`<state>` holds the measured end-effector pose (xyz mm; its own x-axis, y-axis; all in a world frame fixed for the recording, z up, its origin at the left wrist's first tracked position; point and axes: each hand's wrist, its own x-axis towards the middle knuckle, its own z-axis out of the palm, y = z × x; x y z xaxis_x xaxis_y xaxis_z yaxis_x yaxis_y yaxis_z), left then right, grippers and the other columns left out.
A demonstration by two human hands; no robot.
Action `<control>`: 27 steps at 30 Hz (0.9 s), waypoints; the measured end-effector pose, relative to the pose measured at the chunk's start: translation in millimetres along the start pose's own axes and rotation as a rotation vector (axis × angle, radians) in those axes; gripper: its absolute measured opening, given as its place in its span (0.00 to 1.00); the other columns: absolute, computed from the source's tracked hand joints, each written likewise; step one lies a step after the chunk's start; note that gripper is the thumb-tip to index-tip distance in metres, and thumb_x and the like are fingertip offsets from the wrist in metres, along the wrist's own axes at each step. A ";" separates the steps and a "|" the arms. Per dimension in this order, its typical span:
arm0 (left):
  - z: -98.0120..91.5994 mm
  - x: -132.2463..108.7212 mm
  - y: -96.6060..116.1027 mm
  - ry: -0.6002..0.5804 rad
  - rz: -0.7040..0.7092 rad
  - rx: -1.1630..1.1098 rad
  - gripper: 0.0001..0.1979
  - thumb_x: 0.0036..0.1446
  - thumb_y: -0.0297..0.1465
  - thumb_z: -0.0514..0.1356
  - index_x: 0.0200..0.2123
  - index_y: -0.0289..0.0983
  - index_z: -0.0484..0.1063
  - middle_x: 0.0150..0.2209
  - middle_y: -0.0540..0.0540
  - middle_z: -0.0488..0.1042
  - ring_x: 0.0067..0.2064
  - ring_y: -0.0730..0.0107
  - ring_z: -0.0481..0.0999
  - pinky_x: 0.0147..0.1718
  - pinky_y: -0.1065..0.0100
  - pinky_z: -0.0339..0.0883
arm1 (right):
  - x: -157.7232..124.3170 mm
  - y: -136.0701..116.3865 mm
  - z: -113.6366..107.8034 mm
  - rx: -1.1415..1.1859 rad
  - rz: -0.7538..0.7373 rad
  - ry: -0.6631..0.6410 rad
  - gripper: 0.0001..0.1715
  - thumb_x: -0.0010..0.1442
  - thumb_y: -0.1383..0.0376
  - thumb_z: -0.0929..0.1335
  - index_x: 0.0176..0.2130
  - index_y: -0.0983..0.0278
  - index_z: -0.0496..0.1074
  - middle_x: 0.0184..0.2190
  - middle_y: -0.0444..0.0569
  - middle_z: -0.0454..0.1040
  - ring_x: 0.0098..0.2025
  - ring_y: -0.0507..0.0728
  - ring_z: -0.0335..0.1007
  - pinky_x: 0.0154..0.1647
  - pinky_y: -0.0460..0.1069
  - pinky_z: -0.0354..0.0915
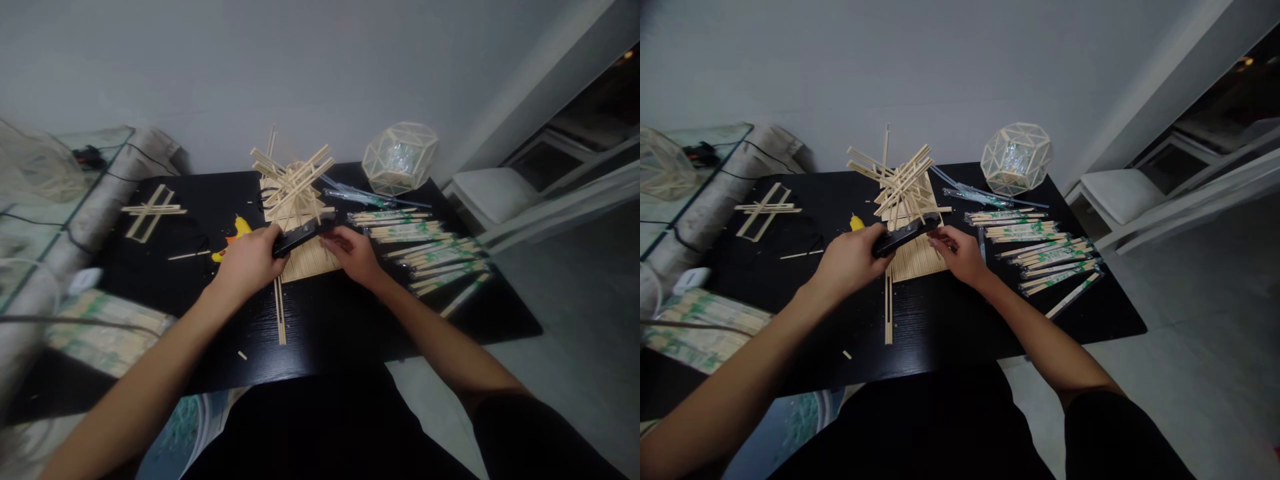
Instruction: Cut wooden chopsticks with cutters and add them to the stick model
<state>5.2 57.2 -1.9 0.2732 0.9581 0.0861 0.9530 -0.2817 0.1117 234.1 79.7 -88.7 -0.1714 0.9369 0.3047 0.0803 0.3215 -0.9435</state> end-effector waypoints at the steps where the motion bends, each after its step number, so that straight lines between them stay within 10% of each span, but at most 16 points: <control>1: 2.6 -1.0 -0.5 0.006 -0.007 -0.027 0.08 0.61 0.36 0.59 0.39 0.38 0.72 0.37 0.41 0.80 0.37 0.55 0.80 0.32 0.63 0.65 | 0.0 -1.2 0.4 0.019 0.006 0.000 0.18 0.61 0.50 0.74 0.43 0.61 0.79 0.41 0.50 0.82 0.45 0.59 0.80 0.53 0.57 0.75; 16: 45.0 -21.3 -2.3 0.020 -0.085 -0.437 0.14 0.62 0.45 0.60 0.33 0.40 0.71 0.28 0.47 0.75 0.29 0.64 0.75 0.32 0.66 0.62 | -4.1 -13.9 4.6 0.163 0.186 -0.058 0.17 0.58 0.54 0.76 0.39 0.64 0.77 0.29 0.44 0.76 0.27 0.51 0.70 0.28 0.47 0.69; 27: 48.5 -29.5 -2.2 0.013 -0.032 -0.412 0.23 0.65 0.53 0.54 0.34 0.39 0.69 0.28 0.46 0.74 0.30 0.61 0.73 0.33 0.64 0.62 | -10.9 -26.8 7.3 0.063 0.114 -0.073 0.16 0.61 0.53 0.73 0.36 0.63 0.75 0.29 0.45 0.75 0.31 0.52 0.71 0.34 0.48 0.70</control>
<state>1.4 32.1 -52.7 0.2402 0.9667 0.0879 0.8280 -0.2513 0.5013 226.7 59.9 -67.7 -0.2353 0.9538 0.1866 0.0418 0.2017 -0.9786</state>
